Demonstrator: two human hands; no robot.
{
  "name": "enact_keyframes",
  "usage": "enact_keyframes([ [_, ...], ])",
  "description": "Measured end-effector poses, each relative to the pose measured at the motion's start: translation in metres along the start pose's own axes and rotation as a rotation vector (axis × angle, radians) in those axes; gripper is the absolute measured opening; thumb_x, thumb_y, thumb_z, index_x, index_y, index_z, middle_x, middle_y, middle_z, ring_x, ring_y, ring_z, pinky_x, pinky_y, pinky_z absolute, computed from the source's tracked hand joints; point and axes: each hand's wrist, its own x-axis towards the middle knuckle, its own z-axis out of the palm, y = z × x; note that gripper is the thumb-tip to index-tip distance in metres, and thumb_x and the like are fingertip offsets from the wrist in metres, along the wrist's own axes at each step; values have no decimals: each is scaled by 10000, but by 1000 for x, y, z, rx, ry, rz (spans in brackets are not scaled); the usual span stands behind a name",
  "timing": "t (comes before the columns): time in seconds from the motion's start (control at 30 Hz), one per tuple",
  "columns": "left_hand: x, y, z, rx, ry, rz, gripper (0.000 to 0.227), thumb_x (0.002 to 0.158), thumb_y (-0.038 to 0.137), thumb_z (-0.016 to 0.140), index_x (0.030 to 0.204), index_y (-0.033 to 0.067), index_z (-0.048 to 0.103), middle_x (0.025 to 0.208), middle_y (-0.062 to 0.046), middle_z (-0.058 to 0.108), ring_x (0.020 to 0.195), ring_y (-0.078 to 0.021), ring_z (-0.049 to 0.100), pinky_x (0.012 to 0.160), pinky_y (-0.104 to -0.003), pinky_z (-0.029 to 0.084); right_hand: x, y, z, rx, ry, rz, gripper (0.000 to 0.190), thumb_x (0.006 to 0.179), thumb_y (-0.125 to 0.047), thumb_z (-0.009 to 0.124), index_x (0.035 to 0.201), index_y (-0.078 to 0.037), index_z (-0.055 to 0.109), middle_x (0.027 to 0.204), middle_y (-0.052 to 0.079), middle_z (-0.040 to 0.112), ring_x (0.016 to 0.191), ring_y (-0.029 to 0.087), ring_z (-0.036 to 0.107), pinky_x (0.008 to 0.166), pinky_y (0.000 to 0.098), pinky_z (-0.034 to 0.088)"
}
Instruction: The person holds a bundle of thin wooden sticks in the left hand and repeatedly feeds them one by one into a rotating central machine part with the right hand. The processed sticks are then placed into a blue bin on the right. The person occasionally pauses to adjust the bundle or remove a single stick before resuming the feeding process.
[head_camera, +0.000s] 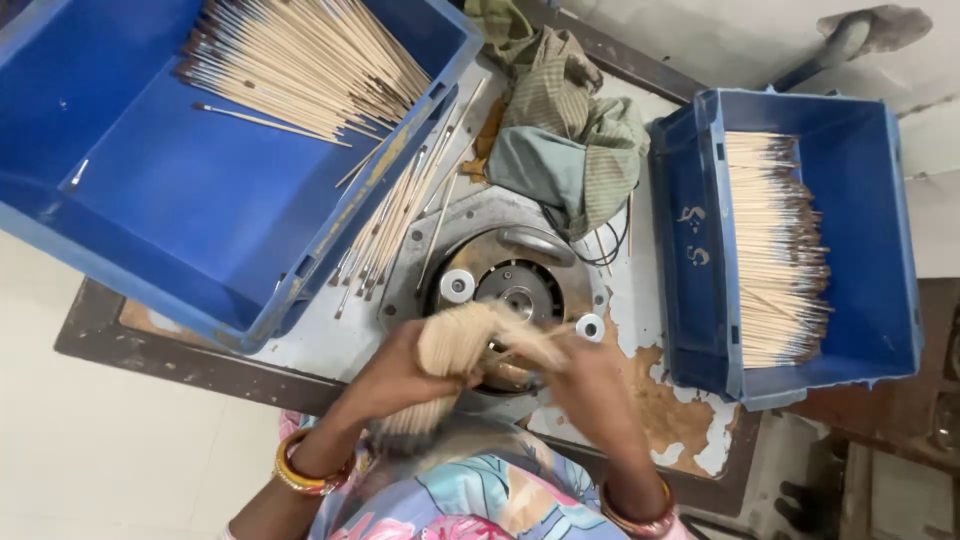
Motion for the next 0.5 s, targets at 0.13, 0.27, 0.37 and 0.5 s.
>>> enact_keyframes([
  [0.13,-12,-38,8,-344,291,-523,593,683,171,893,1167,-41,623,932,-206,783,786,-268,785,691,-370,675,18,35,11,-160,566,-372,329,952,-21,665,1276,-76,655,1042,202,740,864,312,733,799,430,579],
  [0.27,-31,-58,2,-648,425,-544,601,742,165,861,1224,-60,582,993,-195,744,820,-278,749,644,-390,645,50,53,43,-303,67,-38,447,938,-7,594,1383,-24,559,881,223,692,756,377,696,659,487,553],
  [0.37,-46,-57,-1,-791,481,-635,581,732,142,822,1227,-43,581,1006,-180,757,819,-280,773,616,-412,654,46,57,51,-198,241,-311,483,828,34,660,1306,28,590,902,271,675,806,452,656,705,520,509],
  [0.5,-42,-63,3,-706,420,-582,531,717,69,845,1177,-58,614,991,-208,735,827,-299,778,648,-443,663,34,28,31,76,246,-366,383,823,74,610,1192,-20,650,1003,241,706,924,456,677,754,477,527],
])
